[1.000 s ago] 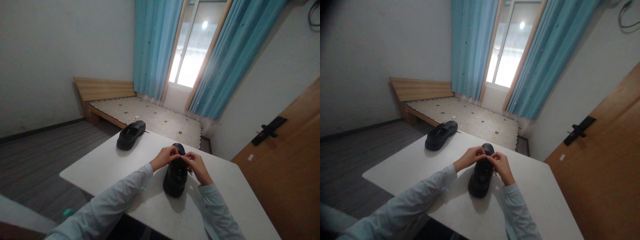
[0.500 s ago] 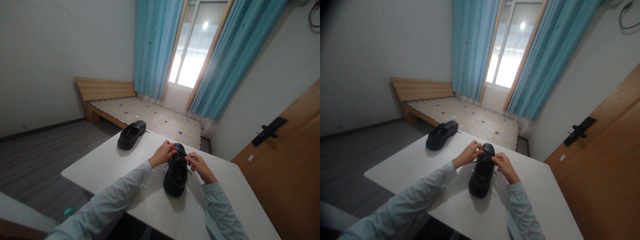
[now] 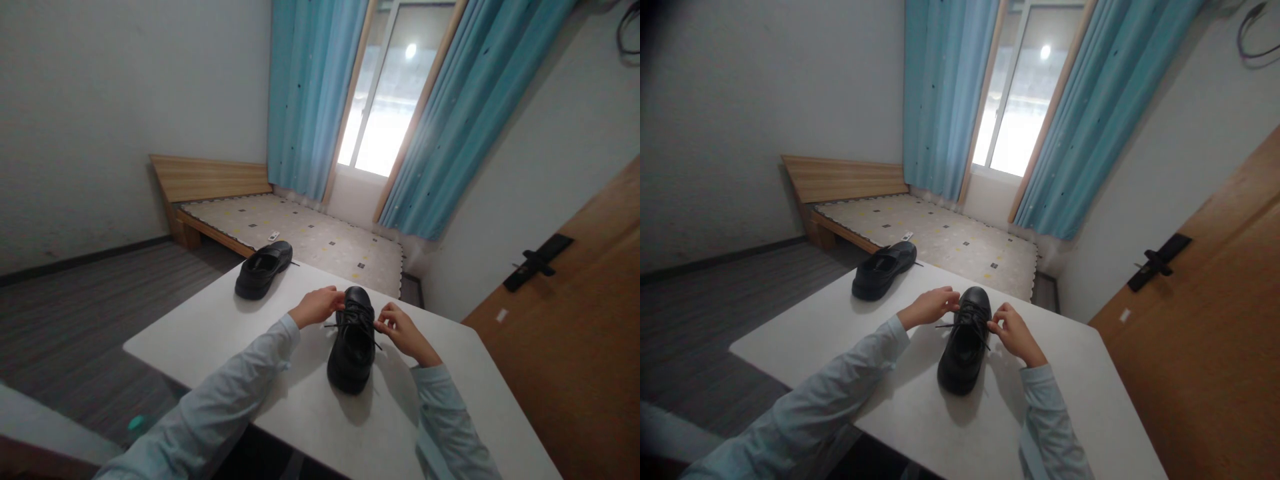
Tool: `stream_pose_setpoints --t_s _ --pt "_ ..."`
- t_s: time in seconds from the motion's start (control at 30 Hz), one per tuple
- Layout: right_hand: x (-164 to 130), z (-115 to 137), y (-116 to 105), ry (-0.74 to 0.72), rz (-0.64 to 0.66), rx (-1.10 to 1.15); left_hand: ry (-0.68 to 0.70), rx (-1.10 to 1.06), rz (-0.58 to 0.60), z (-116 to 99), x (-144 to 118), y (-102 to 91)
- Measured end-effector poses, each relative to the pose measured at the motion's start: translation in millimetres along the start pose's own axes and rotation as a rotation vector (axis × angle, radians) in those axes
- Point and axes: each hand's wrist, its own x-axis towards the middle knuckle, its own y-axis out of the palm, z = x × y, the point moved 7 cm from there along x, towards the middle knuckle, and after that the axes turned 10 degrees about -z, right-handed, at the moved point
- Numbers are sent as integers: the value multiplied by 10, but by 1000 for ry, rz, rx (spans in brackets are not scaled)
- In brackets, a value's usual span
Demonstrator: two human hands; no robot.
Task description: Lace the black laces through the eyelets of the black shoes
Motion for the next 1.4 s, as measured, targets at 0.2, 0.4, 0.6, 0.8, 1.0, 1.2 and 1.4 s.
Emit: stream_pose_setpoints --t_s 0.2,0.4,0.6,0.8,1.0,1.2,1.4 --pt "-14 -69 30 10 18 -84 -4 10 74 93 4 2" --pt "-27 -57 36 17 45 -120 -4 -28 134 185 8 88" --pt "-42 -16 20 13 45 -119 29 -63 135 198 1 96" --pt "-42 -23 30 -3 45 -105 42 -97 159 215 6 107" --pt "-41 -43 44 -11 49 -100 40 -108 145 203 1 98" --pt "-44 -111 81 29 59 -76 -11 -61 105 193 -13 127" --pt "-19 -112 113 65 -71 14 16 -86 116 157 -15 162"
